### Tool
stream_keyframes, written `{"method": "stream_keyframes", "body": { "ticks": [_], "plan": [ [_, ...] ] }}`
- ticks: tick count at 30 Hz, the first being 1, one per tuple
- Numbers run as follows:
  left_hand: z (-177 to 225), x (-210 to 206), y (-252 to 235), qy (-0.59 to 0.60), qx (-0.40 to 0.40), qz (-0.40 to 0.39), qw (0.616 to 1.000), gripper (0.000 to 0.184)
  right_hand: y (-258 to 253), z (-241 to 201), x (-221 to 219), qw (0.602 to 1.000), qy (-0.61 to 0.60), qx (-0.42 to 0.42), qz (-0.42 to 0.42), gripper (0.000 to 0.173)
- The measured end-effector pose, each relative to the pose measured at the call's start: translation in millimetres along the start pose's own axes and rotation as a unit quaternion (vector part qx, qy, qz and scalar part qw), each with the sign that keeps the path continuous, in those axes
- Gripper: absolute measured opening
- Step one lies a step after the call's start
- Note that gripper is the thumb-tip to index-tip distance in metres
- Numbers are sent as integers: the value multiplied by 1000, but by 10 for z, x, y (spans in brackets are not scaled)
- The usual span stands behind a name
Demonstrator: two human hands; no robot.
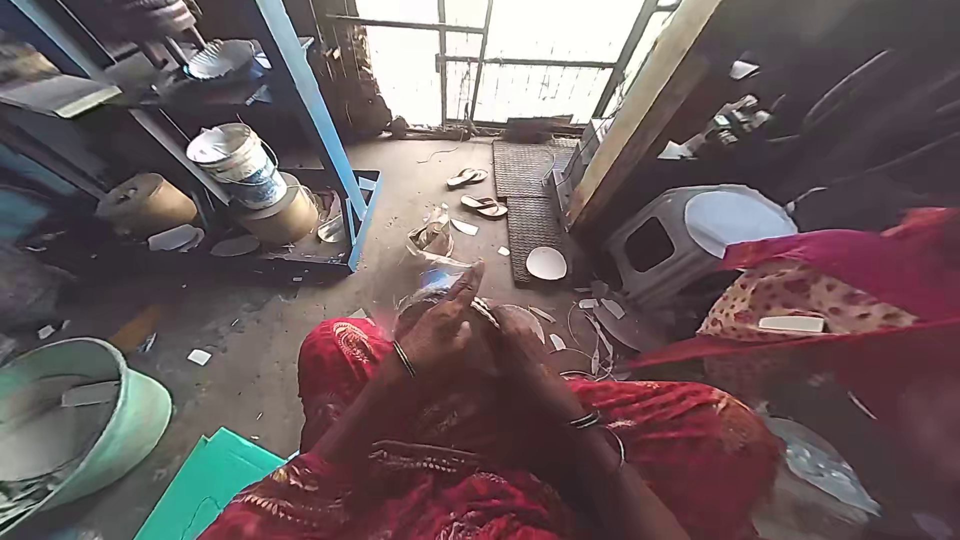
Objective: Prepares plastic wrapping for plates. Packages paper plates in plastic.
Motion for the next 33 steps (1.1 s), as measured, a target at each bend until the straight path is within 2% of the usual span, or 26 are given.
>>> {"method": "stream_keyframes", "body": {
  "ticks": [4,7,8,10,12,13,16,17,21,25,27,29,31,32,33],
  "plan": [
    [301,-219,120,113,-46,-75,990,77,61,-219,25,998,28,-30,-45,40],
    [452,-476,242,156,-95,-105,978,82,109,-259,82,986,72,-76,-127,45],
    [510,-502,271,164,-100,-119,974,82,115,-204,115,991,40,-75,-107,46],
    [599,-505,313,193,-97,-150,965,81,98,-33,162,999,-34,-41,-3,42],
    [614,-448,301,211,-106,-127,963,75,21,76,265,995,-69,-73,24,43],
    [598,-405,283,214,-106,-102,966,73,-15,81,311,996,-47,-72,24,46],
    [450,-261,168,241,-78,-37,967,71,-46,-13,483,996,-16,26,82,73],
    [413,-224,142,256,-72,-33,963,69,-40,-11,496,995,-24,43,85,73],
    [379,-139,30,249,-80,-51,964,57,-36,47,510,992,-61,46,103,42],
    [501,161,31,121,-137,77,980,37,-90,112,595,987,-54,6,150,30],
    [429,474,118,99,-132,178,970,34,-156,216,685,987,-67,-67,132,30],
    [116,781,272,94,-73,290,950,33,-220,341,820,981,-66,-135,126,28],
    [-393,905,399,162,10,400,902,37,-307,493,944,972,-80,-169,139,26],
    [-639,869,414,204,63,420,882,45,-359,549,997,968,-106,-163,160,27],
    [-809,780,385,247,107,403,875,56,-405,578,1047,961,-140,-156,180,31]
  ]
}}
Point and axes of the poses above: each hand's wrist, its own y-axis away from the middle knuckle, its own x-axis out of the back of the hand, z = x × y, the point moved 8 cm from there along -y, towards the middle knuckle
